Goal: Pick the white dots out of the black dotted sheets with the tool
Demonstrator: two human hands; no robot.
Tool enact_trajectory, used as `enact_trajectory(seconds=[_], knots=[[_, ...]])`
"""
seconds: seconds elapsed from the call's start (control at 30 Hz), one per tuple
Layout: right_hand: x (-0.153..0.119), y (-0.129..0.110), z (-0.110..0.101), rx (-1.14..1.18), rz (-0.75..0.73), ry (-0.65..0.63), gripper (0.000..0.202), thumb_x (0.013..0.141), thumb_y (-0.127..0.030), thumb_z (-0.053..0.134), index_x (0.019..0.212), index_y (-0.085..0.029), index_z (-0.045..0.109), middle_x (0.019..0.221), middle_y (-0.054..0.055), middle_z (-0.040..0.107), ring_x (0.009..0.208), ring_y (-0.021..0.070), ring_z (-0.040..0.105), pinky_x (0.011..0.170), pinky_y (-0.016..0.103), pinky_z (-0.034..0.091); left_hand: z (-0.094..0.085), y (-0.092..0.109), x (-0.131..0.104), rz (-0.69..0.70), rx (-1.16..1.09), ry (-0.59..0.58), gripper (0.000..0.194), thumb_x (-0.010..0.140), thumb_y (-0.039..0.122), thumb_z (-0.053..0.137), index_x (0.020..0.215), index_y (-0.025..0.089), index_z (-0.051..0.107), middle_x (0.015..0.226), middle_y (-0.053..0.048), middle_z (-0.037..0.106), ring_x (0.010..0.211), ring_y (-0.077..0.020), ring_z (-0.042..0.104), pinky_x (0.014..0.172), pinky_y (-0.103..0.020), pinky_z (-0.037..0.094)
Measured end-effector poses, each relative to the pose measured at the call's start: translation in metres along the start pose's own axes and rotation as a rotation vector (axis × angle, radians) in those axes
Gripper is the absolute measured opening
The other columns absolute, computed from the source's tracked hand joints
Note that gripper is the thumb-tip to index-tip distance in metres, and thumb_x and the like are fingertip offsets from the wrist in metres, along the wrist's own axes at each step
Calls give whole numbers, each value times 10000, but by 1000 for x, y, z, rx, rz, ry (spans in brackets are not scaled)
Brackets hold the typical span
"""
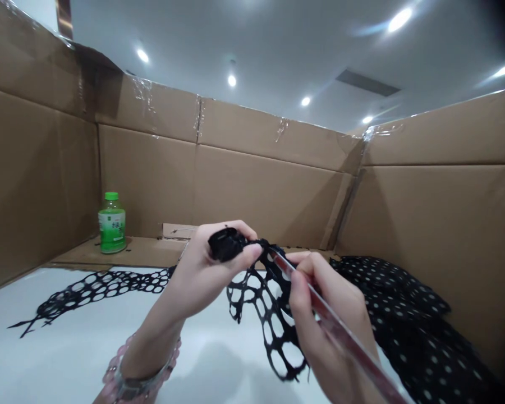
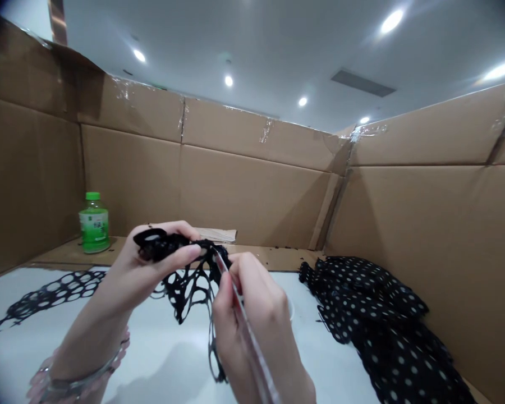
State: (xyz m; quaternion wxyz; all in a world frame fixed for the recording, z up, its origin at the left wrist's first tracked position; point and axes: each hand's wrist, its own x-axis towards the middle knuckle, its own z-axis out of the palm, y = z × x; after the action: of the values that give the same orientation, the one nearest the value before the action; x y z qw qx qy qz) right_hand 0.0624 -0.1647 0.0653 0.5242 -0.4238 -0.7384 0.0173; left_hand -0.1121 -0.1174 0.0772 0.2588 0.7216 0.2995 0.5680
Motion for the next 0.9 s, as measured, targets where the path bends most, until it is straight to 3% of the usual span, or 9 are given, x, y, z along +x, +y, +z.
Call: enact_trajectory(seconds=[0.13,0.27,0.33,0.5,0.6,0.67,0.73,0.8,0.9], knots=[[8,16,-13,301,48,-52,279,972,-342,440,725,-233,512,652,-13,560,631,149,531,590,261,417,0,-5,5,-70,-106,144,169,774,349,683,740,186,650,581,31,541,558,-113,502,544,-224,389],[9,22,-21,465,105,-95,277,956,-371,489,722,-224,519,747,6,609,685,156,525,606,270,407,-1,-10,10,-106,-110,153,159,755,348,705,747,197,658,645,27,580,624,-117,536,574,-213,406],[7,22,-24,544,123,-96,283,950,-363,502,705,-221,493,752,6,613,684,154,521,615,272,409,-6,-13,12,-101,-75,76,158,765,355,705,773,200,675,692,20,616,658,-118,556,590,-206,413],[8,26,-26,688,122,-186,273,939,-344,531,707,-222,457,758,-4,606,688,147,519,629,270,403,-28,-19,15,-103,-27,-390,380,822,479,637,1127,261,701,991,-47,724,893,-202,658,764,-275,500],[15,35,-20,737,76,-250,257,943,-338,530,724,-222,463,764,-9,598,686,141,503,634,267,386,-32,-21,17,-73,99,-466,403,819,477,649,1181,304,690,1281,-60,644,1230,-272,536,1020,-375,416],[18,40,-14,766,28,-290,262,947,-354,525,729,-220,473,764,-11,591,681,135,490,624,258,373,-28,-22,19,-27,115,-489,397,811,477,662,1170,311,695,1341,-51,608,1314,-278,457,1090,-406,349],[20,43,-8,798,17,-311,268,949,-364,522,731,-217,469,759,-14,578,673,130,476,607,250,360,-20,-24,22,-3,-13,-551,421,809,511,651,1151,273,703,1258,-68,654,1225,-272,529,1041,-397,402],[21,43,-5,820,45,-298,267,947,-365,526,736,-215,460,769,-13,575,677,128,473,604,246,358,-10,-27,24,-47,-220,-622,423,800,536,652,1063,213,722,1052,-71,710,1001,-227,623,892,-331,489],[22,44,-6,815,73,-271,259,946,-359,524,741,-214,460,784,-6,582,698,135,493,629,255,375,0,-30,25,-167,-492,-667,324,749,472,738,825,160,698,733,-2,646,698,-120,580,685,-216,481]])
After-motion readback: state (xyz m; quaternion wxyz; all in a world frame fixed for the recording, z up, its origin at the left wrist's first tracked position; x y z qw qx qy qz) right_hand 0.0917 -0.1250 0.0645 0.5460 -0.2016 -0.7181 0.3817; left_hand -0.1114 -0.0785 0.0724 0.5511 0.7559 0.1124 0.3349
